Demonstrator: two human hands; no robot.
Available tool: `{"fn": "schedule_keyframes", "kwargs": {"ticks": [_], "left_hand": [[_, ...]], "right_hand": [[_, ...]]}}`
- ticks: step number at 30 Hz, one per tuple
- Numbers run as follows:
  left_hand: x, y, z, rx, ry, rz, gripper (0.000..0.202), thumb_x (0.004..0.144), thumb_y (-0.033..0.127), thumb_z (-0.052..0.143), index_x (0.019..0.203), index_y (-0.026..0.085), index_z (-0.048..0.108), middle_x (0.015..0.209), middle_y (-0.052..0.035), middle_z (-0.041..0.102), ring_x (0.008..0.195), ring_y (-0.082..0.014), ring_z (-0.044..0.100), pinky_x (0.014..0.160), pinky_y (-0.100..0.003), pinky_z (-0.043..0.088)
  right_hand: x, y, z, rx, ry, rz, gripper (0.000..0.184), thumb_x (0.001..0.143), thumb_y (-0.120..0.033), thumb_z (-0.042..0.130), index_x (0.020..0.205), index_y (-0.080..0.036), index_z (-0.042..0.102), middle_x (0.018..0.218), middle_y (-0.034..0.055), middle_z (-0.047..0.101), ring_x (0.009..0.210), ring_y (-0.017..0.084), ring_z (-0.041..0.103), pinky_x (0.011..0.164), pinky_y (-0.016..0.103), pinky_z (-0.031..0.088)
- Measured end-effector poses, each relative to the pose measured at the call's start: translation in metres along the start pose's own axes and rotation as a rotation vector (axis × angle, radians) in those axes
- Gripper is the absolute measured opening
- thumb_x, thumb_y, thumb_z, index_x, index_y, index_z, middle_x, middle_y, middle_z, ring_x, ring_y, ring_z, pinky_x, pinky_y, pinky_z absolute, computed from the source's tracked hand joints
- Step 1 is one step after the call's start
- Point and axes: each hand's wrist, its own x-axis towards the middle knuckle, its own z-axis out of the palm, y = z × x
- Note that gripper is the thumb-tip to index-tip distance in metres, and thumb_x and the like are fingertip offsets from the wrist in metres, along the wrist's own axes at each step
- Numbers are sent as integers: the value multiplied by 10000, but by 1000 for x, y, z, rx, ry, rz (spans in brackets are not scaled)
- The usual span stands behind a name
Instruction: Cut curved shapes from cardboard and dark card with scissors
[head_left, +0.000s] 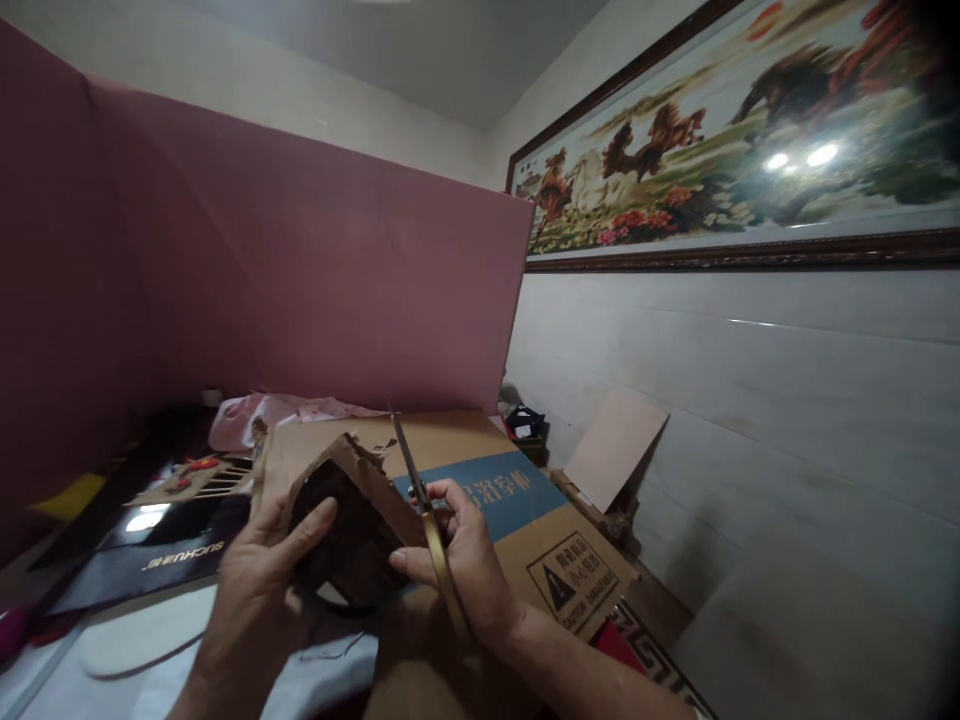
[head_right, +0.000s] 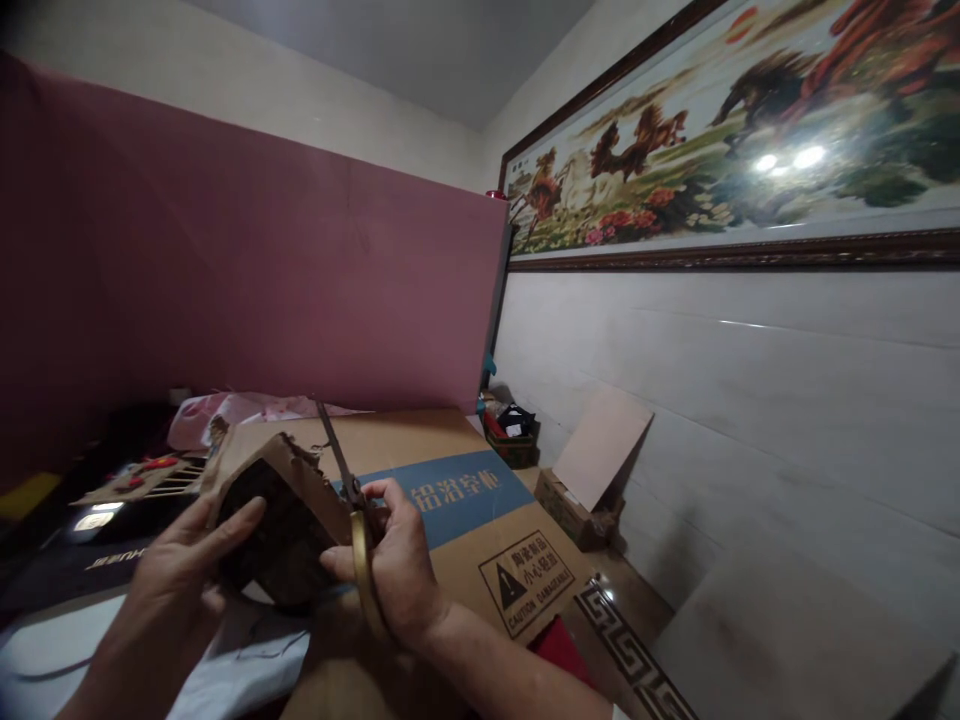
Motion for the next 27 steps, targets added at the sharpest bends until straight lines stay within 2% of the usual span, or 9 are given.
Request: {"fn": "schedule_keyframes", "kwargs": {"ticks": [3,5,10,12,15,17,20,24,27], "left_hand": [[7,12,-14,42,84,44,344,487,301,908,756,172,737,675,7,753,553,-108,662,511,-124,516],[9,21,-20,36,126,71,313,522,343,886,728,167,728,638,0,744,555,-113,665,542,-133,528],[20,23,-26,73,107,158,275,689,413,782,875,223,709,882,-28,781,885,-198,713,743,-252,579],[21,15,-23,73,43,65,337,688,467,769,933,246,699,957,-31,774,946,-204,698,690,-239,572],[10,2,-12,94,-67,-101,470,623,492,800,970,186,722,919,-112,778,908,-288,712,619,-298,580],[-2,-3,-3,106,-159,-181,547,592,437,828,1045,151,717,937,-149,777,895,-342,716,625,-348,594],[-13,-6,6,125,-263,-231,637,584,316,852,1173,166,662,934,-118,784,796,-324,732,568,-330,587],[-11,-5,6,182,-248,-284,541,608,282,842,1095,105,685,847,-131,783,607,-264,711,406,-279,522],[-8,-3,5,159,-220,-328,462,628,257,826,1045,100,702,825,-140,781,616,-260,715,452,-286,550]], "right_hand": [[-7,-8,-8,-61,-62,12,481,540,-138,796,927,-195,517,677,-80,569,573,73,434,534,194,331],[-11,-12,-12,-76,-81,26,486,548,-141,802,933,-197,510,686,-78,572,577,73,429,537,194,328],[-12,-13,-22,-25,-57,52,564,520,-213,872,946,-188,503,703,-59,603,575,76,458,544,198,365],[-8,-11,-24,3,-45,35,573,522,-227,881,954,-186,507,702,-58,604,572,74,468,539,192,370],[-1,-10,-25,45,-27,8,589,509,-231,891,957,-188,511,698,-62,615,546,60,470,528,180,369],[2,-11,-24,60,-24,20,605,502,-238,897,965,-190,509,662,-72,612,511,54,467,519,178,376],[3,-16,-22,72,-15,48,623,481,-247,905,964,-190,515,669,-62,634,533,75,526,548,195,430],[6,-25,-18,81,42,113,645,413,-226,907,939,-184,536,721,-43,646,605,107,578,586,217,467],[11,-28,-16,79,45,171,654,380,-213,898,929,-181,544,693,-52,621,591,117,570,569,230,466]]}}
